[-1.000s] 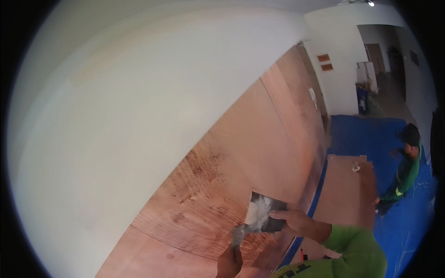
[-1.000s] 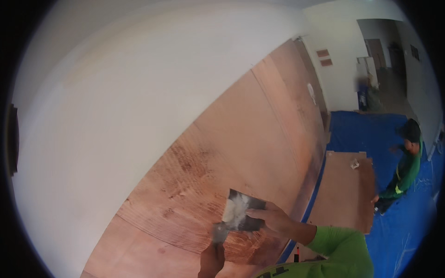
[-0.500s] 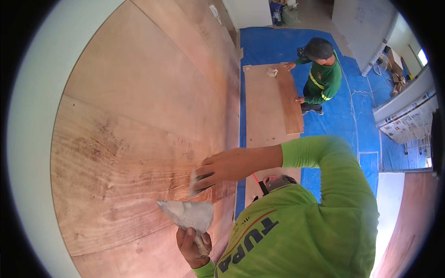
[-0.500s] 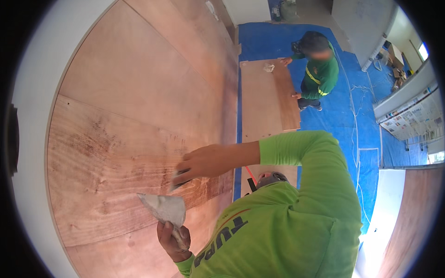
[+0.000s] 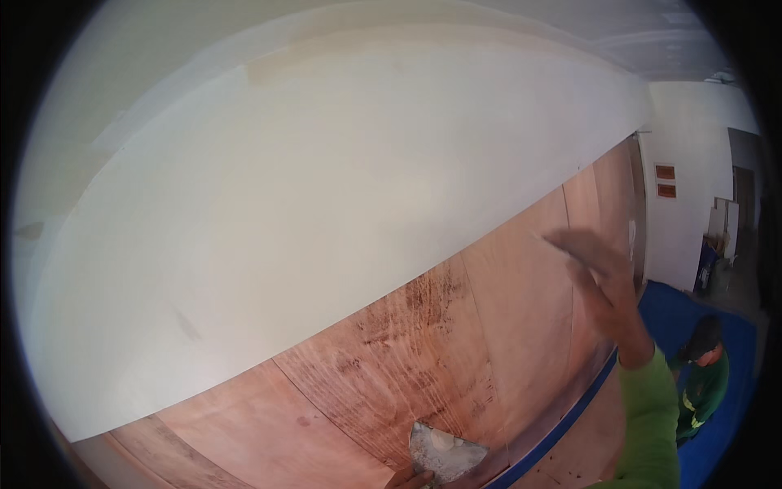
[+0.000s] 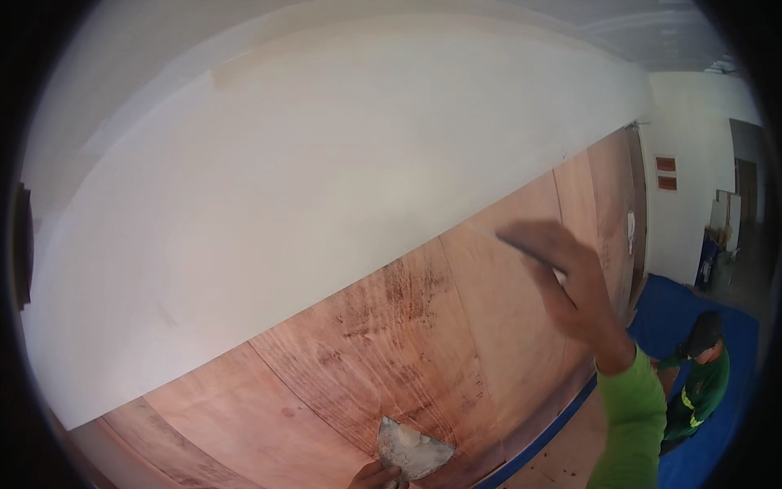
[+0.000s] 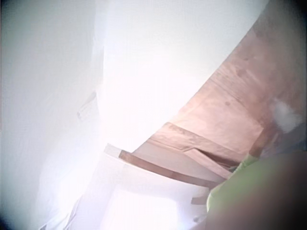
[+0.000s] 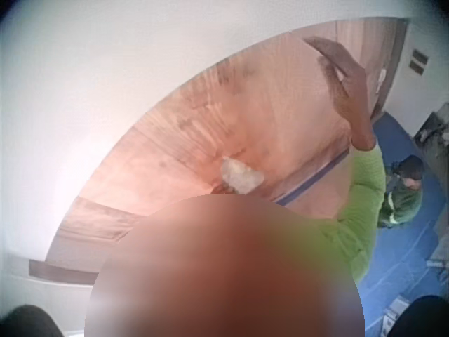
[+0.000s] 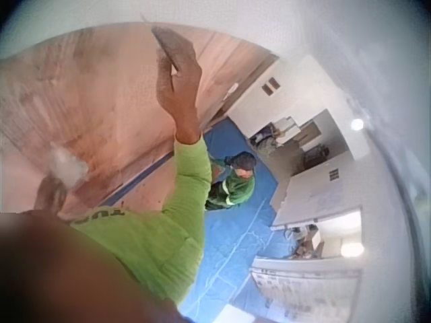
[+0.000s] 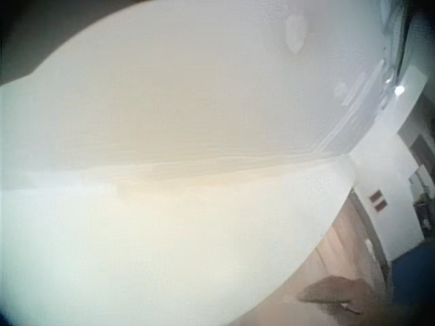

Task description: The person applies plaster to the upper wall near the ceiling using a trowel and a smaller scraper. They repeatedly scoop plaster from a cardboard sheet on the floor and smooth it onto the wall surface.

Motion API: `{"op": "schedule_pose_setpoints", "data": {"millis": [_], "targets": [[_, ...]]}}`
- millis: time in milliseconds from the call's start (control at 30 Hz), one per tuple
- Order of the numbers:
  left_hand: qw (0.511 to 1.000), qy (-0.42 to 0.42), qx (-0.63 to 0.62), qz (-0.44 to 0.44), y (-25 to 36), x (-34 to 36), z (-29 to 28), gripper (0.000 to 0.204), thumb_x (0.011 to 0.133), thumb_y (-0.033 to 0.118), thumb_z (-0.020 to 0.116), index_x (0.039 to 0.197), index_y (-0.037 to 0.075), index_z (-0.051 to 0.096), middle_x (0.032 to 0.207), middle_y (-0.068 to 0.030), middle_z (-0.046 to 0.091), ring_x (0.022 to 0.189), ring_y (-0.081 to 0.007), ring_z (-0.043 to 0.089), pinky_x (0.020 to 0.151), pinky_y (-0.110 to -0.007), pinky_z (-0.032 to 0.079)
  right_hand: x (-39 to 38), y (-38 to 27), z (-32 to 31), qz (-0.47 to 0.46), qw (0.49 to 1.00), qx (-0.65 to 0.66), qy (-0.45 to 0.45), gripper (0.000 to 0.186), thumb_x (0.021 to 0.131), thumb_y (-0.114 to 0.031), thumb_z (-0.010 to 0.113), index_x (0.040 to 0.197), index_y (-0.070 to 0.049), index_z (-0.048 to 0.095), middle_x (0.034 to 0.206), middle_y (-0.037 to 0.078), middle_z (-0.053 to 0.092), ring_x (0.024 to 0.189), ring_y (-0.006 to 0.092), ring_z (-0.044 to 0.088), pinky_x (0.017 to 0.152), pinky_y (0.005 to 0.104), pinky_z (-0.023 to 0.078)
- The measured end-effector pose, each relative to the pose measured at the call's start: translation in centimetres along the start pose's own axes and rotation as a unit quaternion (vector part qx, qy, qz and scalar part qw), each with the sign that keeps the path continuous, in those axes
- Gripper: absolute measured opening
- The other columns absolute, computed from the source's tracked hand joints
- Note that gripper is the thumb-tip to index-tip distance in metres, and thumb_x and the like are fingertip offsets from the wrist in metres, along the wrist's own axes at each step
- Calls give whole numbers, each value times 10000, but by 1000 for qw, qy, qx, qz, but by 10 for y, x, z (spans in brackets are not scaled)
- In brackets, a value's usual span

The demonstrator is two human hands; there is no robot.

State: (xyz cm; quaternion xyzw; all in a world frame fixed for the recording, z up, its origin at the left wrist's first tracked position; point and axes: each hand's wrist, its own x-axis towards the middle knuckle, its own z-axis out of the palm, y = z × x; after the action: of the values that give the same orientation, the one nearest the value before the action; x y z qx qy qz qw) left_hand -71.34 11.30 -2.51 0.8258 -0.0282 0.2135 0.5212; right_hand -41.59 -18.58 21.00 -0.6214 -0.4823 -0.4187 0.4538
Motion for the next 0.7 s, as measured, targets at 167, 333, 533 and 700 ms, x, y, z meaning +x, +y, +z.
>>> {"op": "schedule_pose_setpoints", "data": {"millis": [167, 333, 533, 700], "targets": [[880, 55, -376, -284, -1, -32, -13, 171, 1035, 147, 577, 1179, 80, 642, 869, -10, 650, 735, -126, 618, 622, -274, 492, 166, -49, 43, -217, 966, -74, 117, 310, 998, -15, 539, 1277, -31, 672, 1225, 166, 700, 1132, 367, 641, 979, 443, 519], [990, 93, -51, -92, -5, -57, -29, 162, 1036, 160, 582, 1145, 70, 662, 864, -12, 653, 733, -125, 597, 626, -282, 479, 280, -91, 83, -260, 942, -163, 133, 330, 1005, -49, 524, 1310, -40, 651, 1262, 159, 687, 1139, 368, 633, 1005, 453, 505], [922, 75, -276, -260, 7, -68, -51, 159, 1053, 214, 581, 1048, 78, 664, 828, -17, 624, 724, -148, 571, 637, -320, 469, 315, -120, 125, -252, 934, -226, 111, 353, 987, -20, 515, 1314, -32, 648, 1276, 154, 686, 1170, 358, 625, 1023, 451, 511], [905, 93, -311, -275, 3, -80, -62, 168, 1050, 251, 603, 1057, 93, 660, 821, -9, 613, 731, -141, 565, 638, -310, 465, 320, -140, 132, -217, 942, -242, 87, 424, 964, 66, 431, 1344, 68, 618, 1402, 243, 615, 1312, 379, 576, 1160, 438, 440]]}}
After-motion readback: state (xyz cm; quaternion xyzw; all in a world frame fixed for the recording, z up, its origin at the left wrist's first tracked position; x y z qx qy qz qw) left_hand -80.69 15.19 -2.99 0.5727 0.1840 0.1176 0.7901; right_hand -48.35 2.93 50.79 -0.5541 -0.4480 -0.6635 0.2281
